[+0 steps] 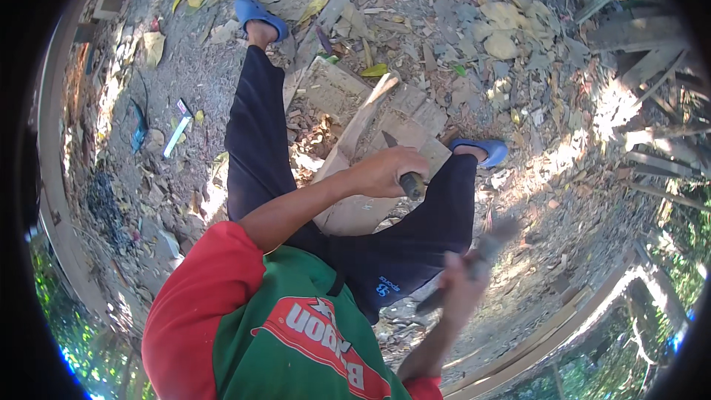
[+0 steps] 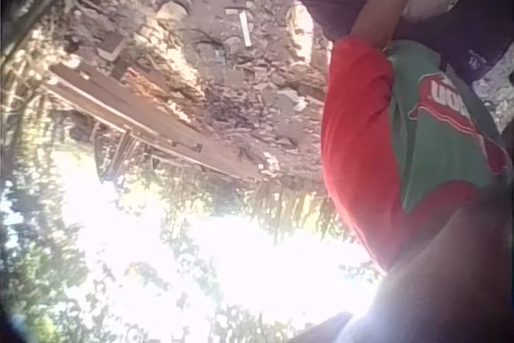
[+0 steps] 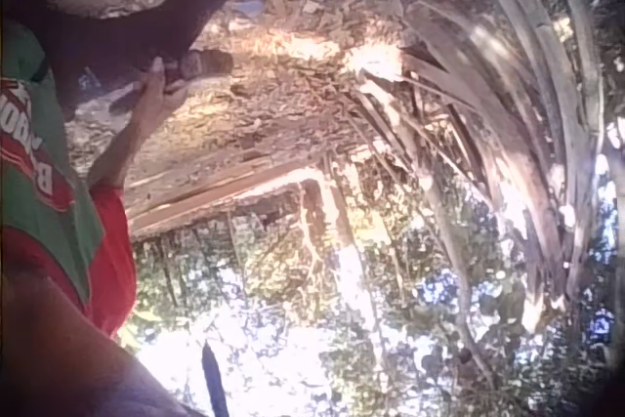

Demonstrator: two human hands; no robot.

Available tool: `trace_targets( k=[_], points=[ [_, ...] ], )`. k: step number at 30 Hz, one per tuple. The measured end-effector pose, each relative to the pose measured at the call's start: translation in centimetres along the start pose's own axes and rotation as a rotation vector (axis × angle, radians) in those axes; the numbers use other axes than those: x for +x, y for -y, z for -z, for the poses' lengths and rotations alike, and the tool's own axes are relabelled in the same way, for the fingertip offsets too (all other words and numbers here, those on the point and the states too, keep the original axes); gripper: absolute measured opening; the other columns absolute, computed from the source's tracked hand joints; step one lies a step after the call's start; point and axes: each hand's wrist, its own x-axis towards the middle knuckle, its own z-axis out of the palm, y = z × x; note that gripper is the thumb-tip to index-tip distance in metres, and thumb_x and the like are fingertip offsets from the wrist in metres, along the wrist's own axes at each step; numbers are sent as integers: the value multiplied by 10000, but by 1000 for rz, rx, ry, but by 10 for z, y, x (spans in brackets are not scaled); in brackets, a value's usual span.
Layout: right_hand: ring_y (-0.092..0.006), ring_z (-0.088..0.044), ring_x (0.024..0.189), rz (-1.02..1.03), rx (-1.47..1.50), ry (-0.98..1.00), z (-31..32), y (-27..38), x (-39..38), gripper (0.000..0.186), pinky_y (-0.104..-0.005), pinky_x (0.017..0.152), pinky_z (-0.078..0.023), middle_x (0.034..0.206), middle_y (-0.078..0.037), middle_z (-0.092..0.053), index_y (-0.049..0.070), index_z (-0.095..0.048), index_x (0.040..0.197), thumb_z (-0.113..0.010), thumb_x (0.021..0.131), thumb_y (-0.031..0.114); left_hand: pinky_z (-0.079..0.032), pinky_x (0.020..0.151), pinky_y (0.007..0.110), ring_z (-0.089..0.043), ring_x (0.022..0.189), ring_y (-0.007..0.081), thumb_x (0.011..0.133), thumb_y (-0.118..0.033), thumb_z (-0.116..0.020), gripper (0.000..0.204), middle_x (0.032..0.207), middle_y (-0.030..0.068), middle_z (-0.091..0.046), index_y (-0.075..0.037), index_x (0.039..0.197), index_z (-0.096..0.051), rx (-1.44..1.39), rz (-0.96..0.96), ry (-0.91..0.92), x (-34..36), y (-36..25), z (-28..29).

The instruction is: The person carves a mortise into a wooden beam. They sit on the ground and use a hammer to strike a chisel into the wood, removing shavings.

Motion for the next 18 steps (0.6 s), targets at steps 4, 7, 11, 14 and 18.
trace_targets(
  k=[4,7,11,14,18],
  points=[
    [-94,-495,487,824,443,-91,42,59,-3,173,-226,445,-426,646,-30,-520,30,-498,1039,-545,881,83,-435,714,421,-564,797,319,712,-138,-730,220,769,101,-549,-64,855,-579,-61,36,-19,2,-4,5],
    [-130,-543,569,1264,91,-314,16,69,-2,77,-263,526,-473,672,-48,-545,70,-523,932,-541,908,141,-446,721,407,-577,814,322,706,-149,-739,231,789,114,-563,-67,871,-599,-78,73,-16,1,-2,7],
    [-227,-604,631,117,-256,262,-85,0,22,324,-353,608,-484,749,-115,-647,-5,-616,1061,-691,809,185,-459,729,373,-616,837,284,739,-151,-733,236,848,125,-612,-63,928,-623,-30,-18,-7,3,10,2],
    [-122,-538,534,509,-383,151,-78,20,29,199,-278,499,-420,674,-56,-599,7,-622,949,-688,803,125,-470,748,351,-623,835,213,754,-192,-755,294,888,92,-647,-57,989,-639,-226,35,-10,10,-1,11],
    [-103,-529,560,468,-271,-172,-11,93,-3,142,-274,530,-416,636,-11,-553,33,-630,866,-675,821,160,-471,790,332,-593,832,156,743,-279,-799,432,900,42,-644,-43,1070,-644,-127,268,63,31,4,37]
  ],
)
